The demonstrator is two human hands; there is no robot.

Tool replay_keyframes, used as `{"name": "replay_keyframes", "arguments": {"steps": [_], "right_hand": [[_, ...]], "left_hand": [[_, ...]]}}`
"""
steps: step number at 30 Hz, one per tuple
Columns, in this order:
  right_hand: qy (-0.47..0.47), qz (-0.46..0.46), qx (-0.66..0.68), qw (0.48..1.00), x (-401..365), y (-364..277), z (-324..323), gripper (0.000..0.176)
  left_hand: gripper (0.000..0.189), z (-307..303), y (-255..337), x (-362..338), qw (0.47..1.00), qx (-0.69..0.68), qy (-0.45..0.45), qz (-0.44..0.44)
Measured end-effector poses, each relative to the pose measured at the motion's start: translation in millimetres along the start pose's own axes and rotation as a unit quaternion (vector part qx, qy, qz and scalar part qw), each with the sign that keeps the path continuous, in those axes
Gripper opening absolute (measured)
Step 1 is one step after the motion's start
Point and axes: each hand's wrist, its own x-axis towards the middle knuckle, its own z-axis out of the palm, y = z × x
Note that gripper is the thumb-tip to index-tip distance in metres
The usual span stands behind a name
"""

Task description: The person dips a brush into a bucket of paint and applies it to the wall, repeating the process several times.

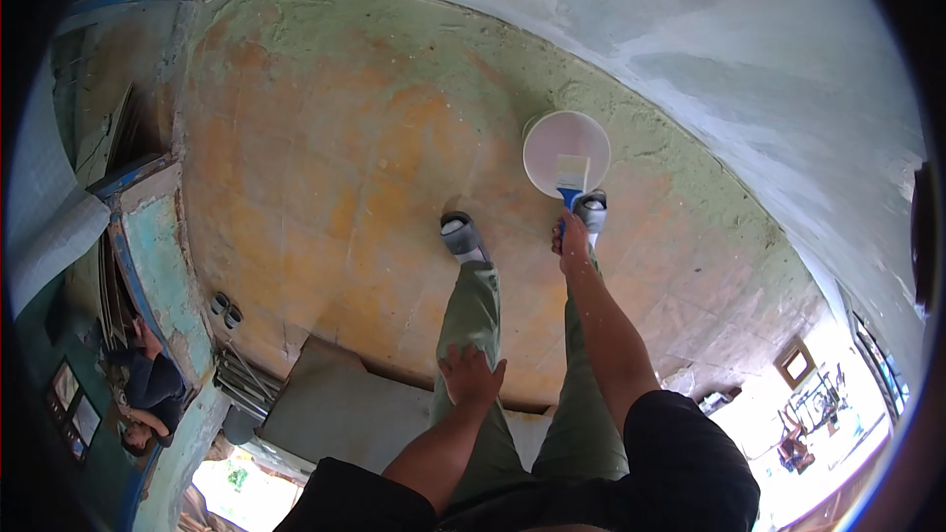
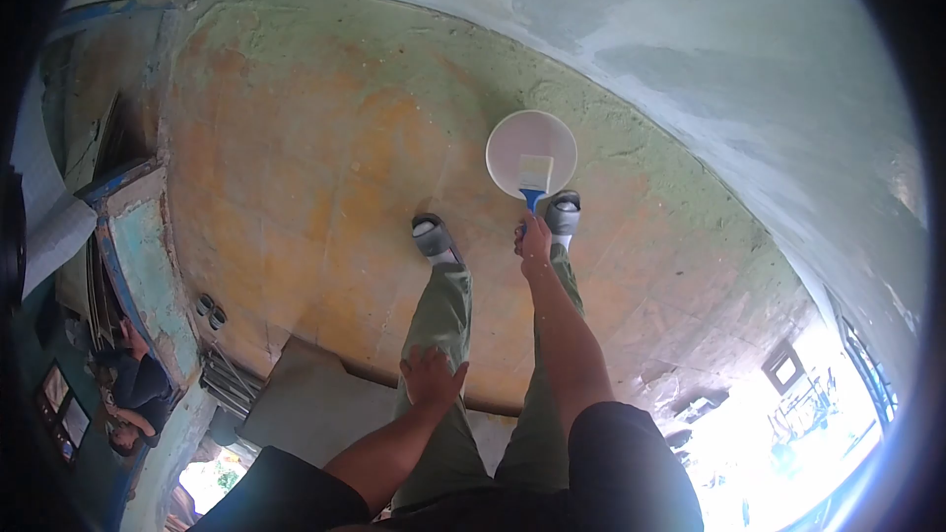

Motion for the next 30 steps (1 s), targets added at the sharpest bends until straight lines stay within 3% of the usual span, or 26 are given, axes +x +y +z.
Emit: {"name": "replay_keyframes", "arguments": {"steps": [5,8,15,22,30], "right_hand": [[0.015,-0.042,0.0,0.999,-4.4,9.3,9.8,0.046],[0.024,0.014,0.024,0.999,-4.2,3.4,11.4,0.047],[-0.029,-0.027,0.032,0.999,-3.4,-28.6,30.3,0.043],[-0.119,-0.107,0.044,0.986,19.8,-89.6,138.1,0.033],[-0.077,0.008,0.154,0.985,121.8,-156.4,218.3,0.036]], "left_hand": [[0.054,-3.3,-1.1,2.2,1.0,-0.007,0.01,0.007],[0.053,-7.7,-0.5,4.8,1.0,-0.017,0.017,0.014],[0.051,-13.6,-1.1,13.0,0.999,-0.015,0.029,0.018],[0.052,-39.2,5.0,21.3,1.0,-0.022,-0.015,-0.003],[0.051,-37.6,6.6,25.7,0.999,-0.035,0.007,-0.005]]}}
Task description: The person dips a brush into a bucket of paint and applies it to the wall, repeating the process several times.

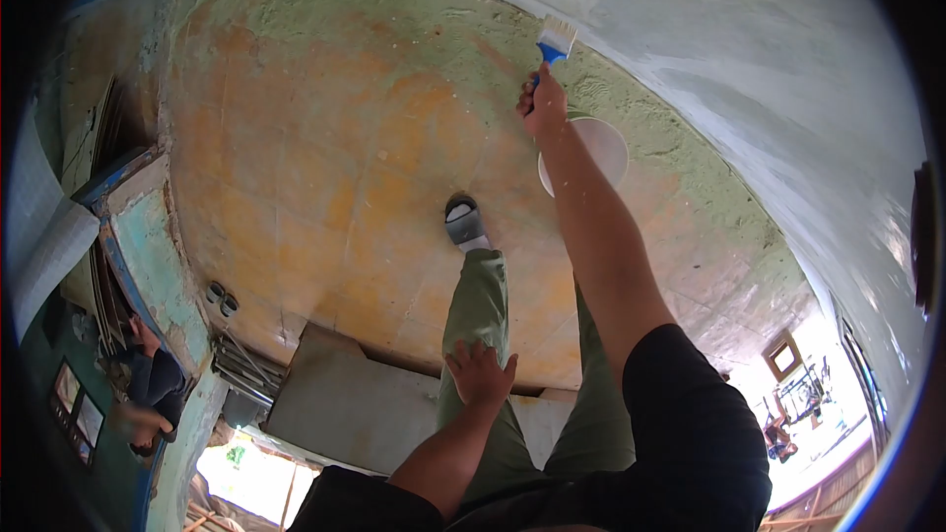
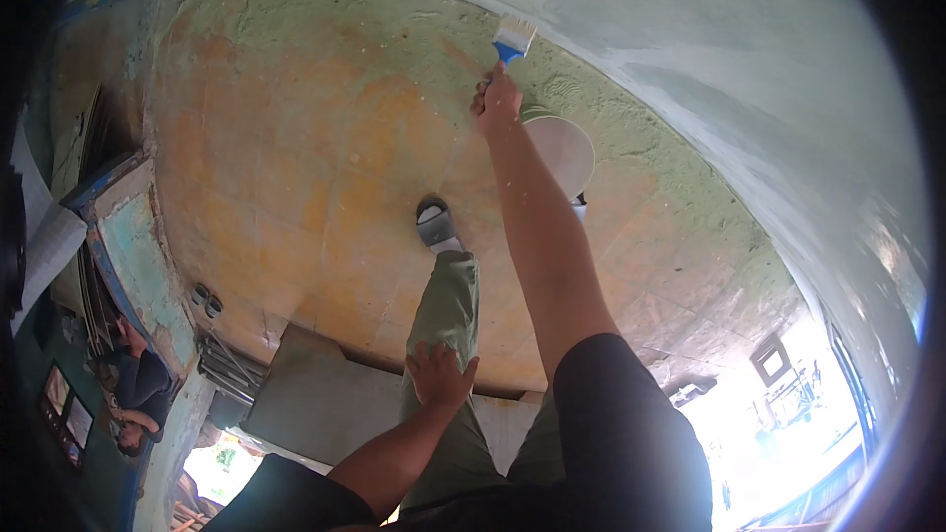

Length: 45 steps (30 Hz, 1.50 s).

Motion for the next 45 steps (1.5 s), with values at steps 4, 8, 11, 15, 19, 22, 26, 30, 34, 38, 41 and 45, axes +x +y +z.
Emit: {"name": "replay_keyframes", "arguments": {"steps": [4,8,11,15,19,22,26,30,34,38,41,45], "right_hand": [[0.026,-0.027,-0.04,0.998,-10.4,-23.6,23.2,0.037],[0.057,-0.183,-0.093,0.977,-43.7,-20.6,25.6,0.037],[0.04,-0.317,-0.121,0.94,-64.7,-16.2,13.9,0.034],[0.009,-0.419,-0.149,0.896,-71.4,-23.0,1.9,0.033],[0.026,-0.474,-0.241,0.847,-28.6,-20.3,-8.0,0.034],[0.081,-0.432,-0.297,0.847,27.6,-23.6,-23.0,0.044],[0.132,-0.376,-0.35,0.848,66.5,-16.0,-36.9,0.048],[0.176,-0.241,-0.321,0.899,74.9,2.9,-44.9,0.05],[0.129,-0.123,-0.226,0.958,62.0,3.7,-29.3,0.046],[0.07,0.01,-0.138,0.988,62.7,-5.0,-26.8,0.047],[0.078,-0.012,-0.118,0.99,53.1,-13.7,-10.1,0.046],[0.073,-0.124,-0.101,0.984,23.0,-15.1,10.1,0.044]], "left_hand": [[0.051,-3.7,1.3,2.2,1.0,-0.013,-0.004,-0.003],[0.052,-5.9,2.1,5.1,1.0,-0.014,-0.011,-0.008],[0.051,-11.2,0.8,6.9,1.0,-0.006,-0.015,-0.013],[0.053,-15.0,1.6,8.8,0.999,-0.018,-0.04,-0.016],[0.053,-12.6,-0.4,8.9,0.999,-0.025,-0.037,-0.019],[0.051,-11.8,-1.4,8.8,1.0,-0.019,-0.016,-0.018],[0.051,-13.4,-3.2,8.6,0.999,-0.018,-0.026,-0.022],[0.05,-14.4,0.9,8.9,0.999,-0.021,-0.035,-0.019],[0.05,-12.8,-0.6,9.9,0.999,-0.014,-0.032,-0.02],[0.05,-15.1,-1.4,9.9,0.999,-0.021,-0.029,-0.02],[0.05,-14.8,-1.8,10.3,0.999,-0.021,-0.028,-0.022],[0.049,-15.6,-2.1,11.7,0.999,-0.014,-0.027,-0.022]]}}
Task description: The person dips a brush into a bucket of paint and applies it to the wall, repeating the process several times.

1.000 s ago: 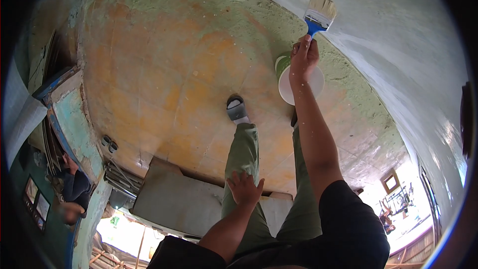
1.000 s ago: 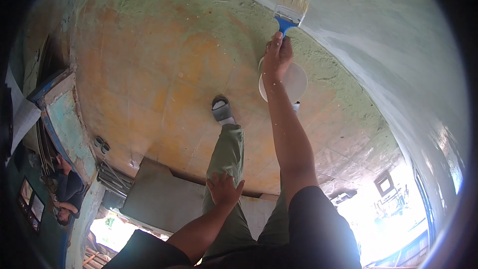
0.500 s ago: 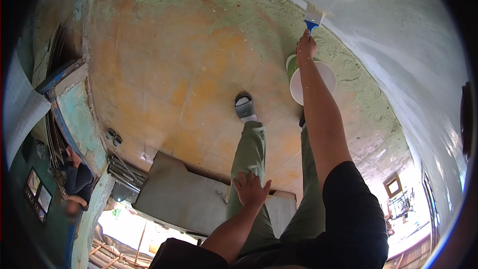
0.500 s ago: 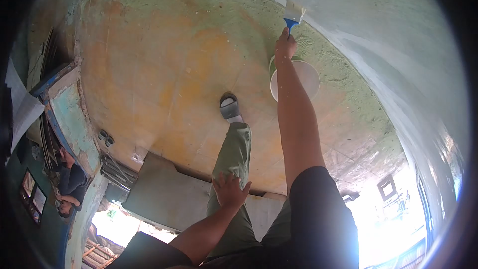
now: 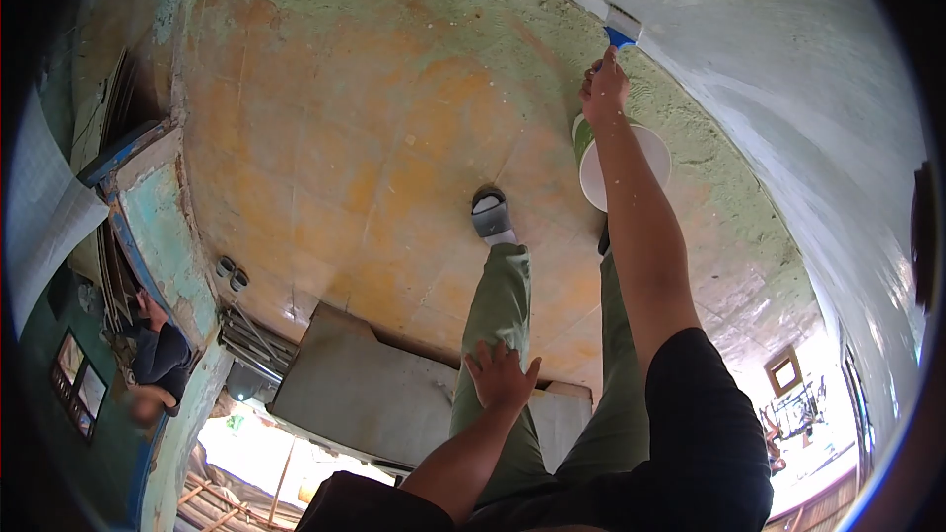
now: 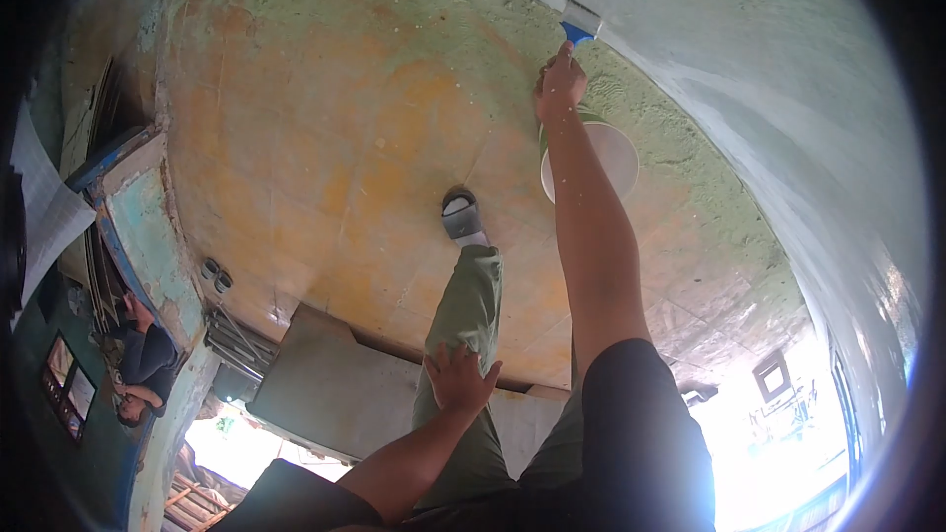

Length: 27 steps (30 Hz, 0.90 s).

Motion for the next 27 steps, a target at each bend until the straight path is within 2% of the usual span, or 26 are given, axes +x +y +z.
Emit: {"name": "replay_keyframes", "arguments": {"steps": [3,6,9,12,15,18,21,24,27], "right_hand": [[0.007,-0.056,0.016,0.998,-32.4,-8.9,8.1,0.044],[-0.007,-0.15,0.01,0.989,-64.3,-16.5,10.2,0.044],[-0.046,-0.271,0.001,0.962,-83.1,-27.5,9.2,0.043],[-0.023,-0.389,-0.054,0.919,-79.5,-32.7,9.3,0.042],[-0.021,-0.424,-0.066,0.903,-82.3,-41.3,13.9,0.043],[-0.025,-0.43,-0.066,0.9,-70.3,-40.2,13.3,0.043],[0.05,-0.332,-0.116,0.935,-33.6,-16.2,-0.8,0.045],[0.082,-0.278,-0.193,0.937,9.6,15.0,-15.2,0.045],[0.075,-0.16,-0.161,0.971,40.4,33.1,-18.7,0.045]], "left_hand": [[0.049,1.9,0.3,-0.9,1.0,0.003,0.002,0.004],[0.05,3.5,-0.1,-1.9,1.0,0.0,0.001,0.005],[0.052,4.7,-0.2,-1.1,1.0,-0.001,-0.003,0.002],[0.052,9.4,-2.3,-2.3,1.0,0.001,0.002,0.004],[0.053,9.8,-3.5,-3.0,1.0,0.002,0.001,0.004],[0.053,7.8,-5.2,-2.4,1.0,0.003,-0.005,0.004],[0.054,5.5,-6.8,-2.5,1.0,0.006,-0.018,0.008],[0.054,7.8,-8.9,-3.1,1.0,0.007,-0.014,0.01],[0.053,8.6,-11.7,-3.3,1.0,0.01,-0.009,0.011]]}}
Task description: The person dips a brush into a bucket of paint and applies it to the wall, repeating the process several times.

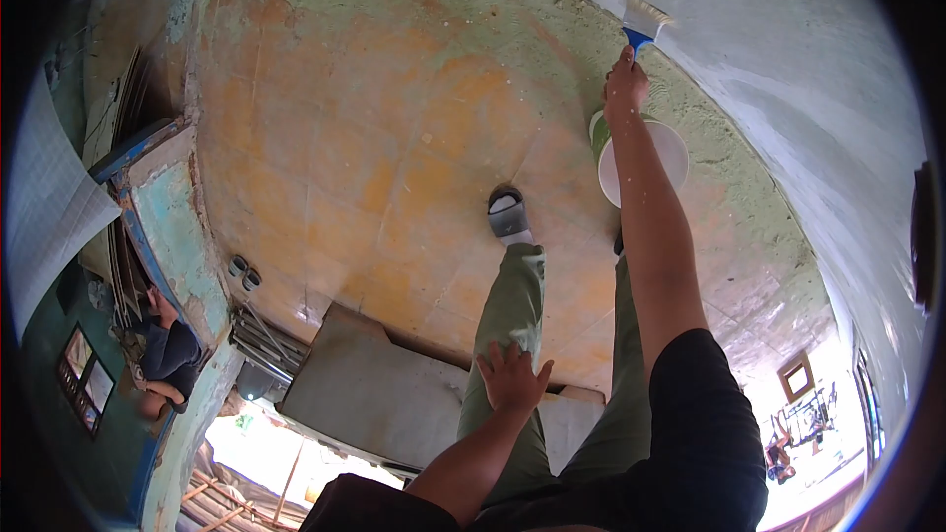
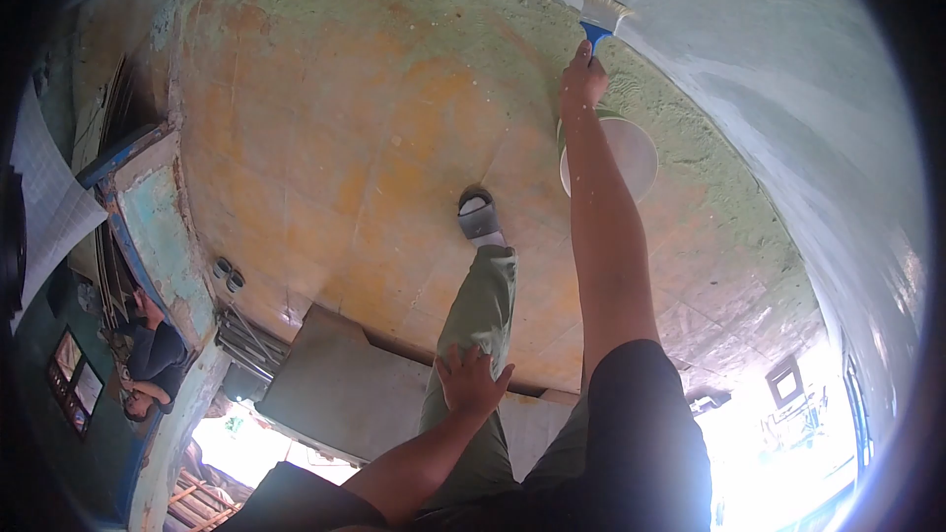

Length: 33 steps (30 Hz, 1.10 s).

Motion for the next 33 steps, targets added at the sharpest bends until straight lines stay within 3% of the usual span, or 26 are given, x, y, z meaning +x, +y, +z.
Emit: {"name": "replay_keyframes", "arguments": {"steps": [3,6,9,15,19,25,28,31,33], "right_hand": [[-0.022,0.254,0.124,0.959,-16.1,-29.1,5.9,0.045],[-0.072,0.258,0.155,0.951,-30.5,-43.9,7.3,0.045],[-0.088,0.124,0.121,0.981,-70.2,-86.8,7.2,0.044],[-0.091,0.006,0.221,0.971,-145.7,-155.9,-12.0,0.041],[-0.071,-0.146,0.229,0.96,-178.1,-197.0,-26.7,0.041],[0.014,-0.361,0.16,0.919,-159.6,-214.5,-31.2,0.045],[0.094,-0.317,0.03,0.943,-110.3,-168.1,-10.5,0.047],[0.06,-0.259,0.026,0.964,-81.1,-114.1,1.7,0.048],[0.035,-0.159,0.056,0.985,-68.2,-90.2,8.9,0.046]], "left_hand": [[0.053,-1.7,-2.7,-1.6,1.0,0.002,-0.004,0.003],[0.054,-0.9,-5.1,-1.2,1.0,0.002,0.002,0.008],[0.054,3.0,-7.2,-1.7,1.0,-0.002,0.011,0.011],[0.052,4.6,-12.6,-2.2,1.0,-0.008,0.018,0.008],[0.052,10.1,-16.9,-4.3,1.0,-0.018,0.023,0.004],[0.052,9.7,-19.6,-6.6,0.999,-0.03,0.018,0.005],[0.053,7.6,-22.5,-6.9,0.999,-0.035,0.021,0.007],[0.054,7.3,-25.3,-8.0,0.999,-0.036,0.029,0.008],[0.053,9.9,-27.2,-8.4,0.998,-0.032,0.045,0.012]]}}
